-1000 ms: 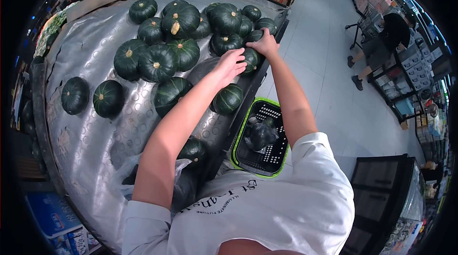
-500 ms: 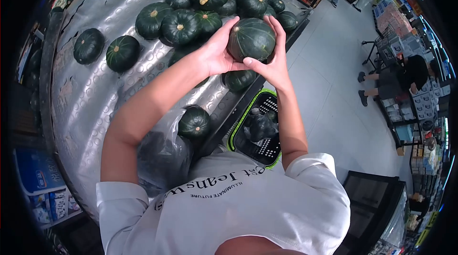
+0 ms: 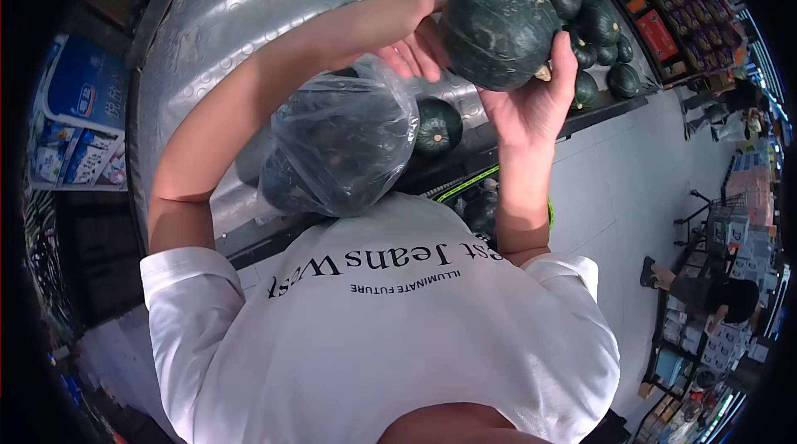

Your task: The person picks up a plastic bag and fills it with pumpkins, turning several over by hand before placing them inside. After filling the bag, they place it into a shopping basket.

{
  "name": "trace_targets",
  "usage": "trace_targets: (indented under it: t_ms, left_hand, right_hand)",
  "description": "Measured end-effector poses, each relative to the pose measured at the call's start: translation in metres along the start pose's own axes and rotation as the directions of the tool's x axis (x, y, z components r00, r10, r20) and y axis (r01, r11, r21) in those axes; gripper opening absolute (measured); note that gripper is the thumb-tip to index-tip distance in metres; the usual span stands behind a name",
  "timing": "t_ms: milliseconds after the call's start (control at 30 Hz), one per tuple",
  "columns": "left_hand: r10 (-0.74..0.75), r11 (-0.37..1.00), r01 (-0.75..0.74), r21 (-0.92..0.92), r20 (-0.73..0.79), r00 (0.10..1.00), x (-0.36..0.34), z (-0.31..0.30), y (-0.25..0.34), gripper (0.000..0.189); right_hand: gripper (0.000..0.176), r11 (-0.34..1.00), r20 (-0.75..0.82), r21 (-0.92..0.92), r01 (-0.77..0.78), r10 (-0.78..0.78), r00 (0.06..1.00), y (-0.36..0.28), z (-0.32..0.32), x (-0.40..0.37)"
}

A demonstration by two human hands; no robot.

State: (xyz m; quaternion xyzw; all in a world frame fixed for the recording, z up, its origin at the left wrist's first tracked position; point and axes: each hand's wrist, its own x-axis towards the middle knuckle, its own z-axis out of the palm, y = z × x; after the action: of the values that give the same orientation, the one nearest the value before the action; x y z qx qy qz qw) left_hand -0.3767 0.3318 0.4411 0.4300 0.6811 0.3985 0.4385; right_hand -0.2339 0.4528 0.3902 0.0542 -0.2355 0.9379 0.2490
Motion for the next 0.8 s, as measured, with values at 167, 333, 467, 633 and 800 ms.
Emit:
trace_targets:
  t_ms: [167,333,467,633,800]
  left_hand:
    - [0.18,0.982,-0.163,0.097,-0.204,0.962,-0.038,-0.021,-0.019,0.059]
    - [0.024,0.981,-0.074,-0.177,-0.268,0.963,-0.063,-0.009,-0.038,0.058]
    - [0.164,0.934,-0.011,0.358,-0.4,0.902,-0.064,-0.02,-0.088,0.056]
    - [0.211,0.618,0.032,0.786,-0.206,0.956,-0.081,-0.008,-0.087,0.026]
    - [0.33,0.595,-0.219,0.774,0.014,0.944,-0.109,0.01,-0.061,0.017]
  right_hand:
    - [0.05,0.936,0.111,0.065,-0.346,0.338,0.935,0.005,0.012,0.002]
    - [0.058,0.92,0.097,-0.156,-0.36,0.377,0.921,0.026,0.019,0.007]
    - [0.051,0.888,0.095,-0.4,-0.228,0.288,0.953,0.032,0.01,0.026]
    - [0.05,0.799,0.053,-0.532,-0.281,0.363,0.93,0.037,0.017,0.044]
    - [0.058,0.58,0.143,-0.788,-0.208,0.501,0.853,0.047,0.034,0.057]
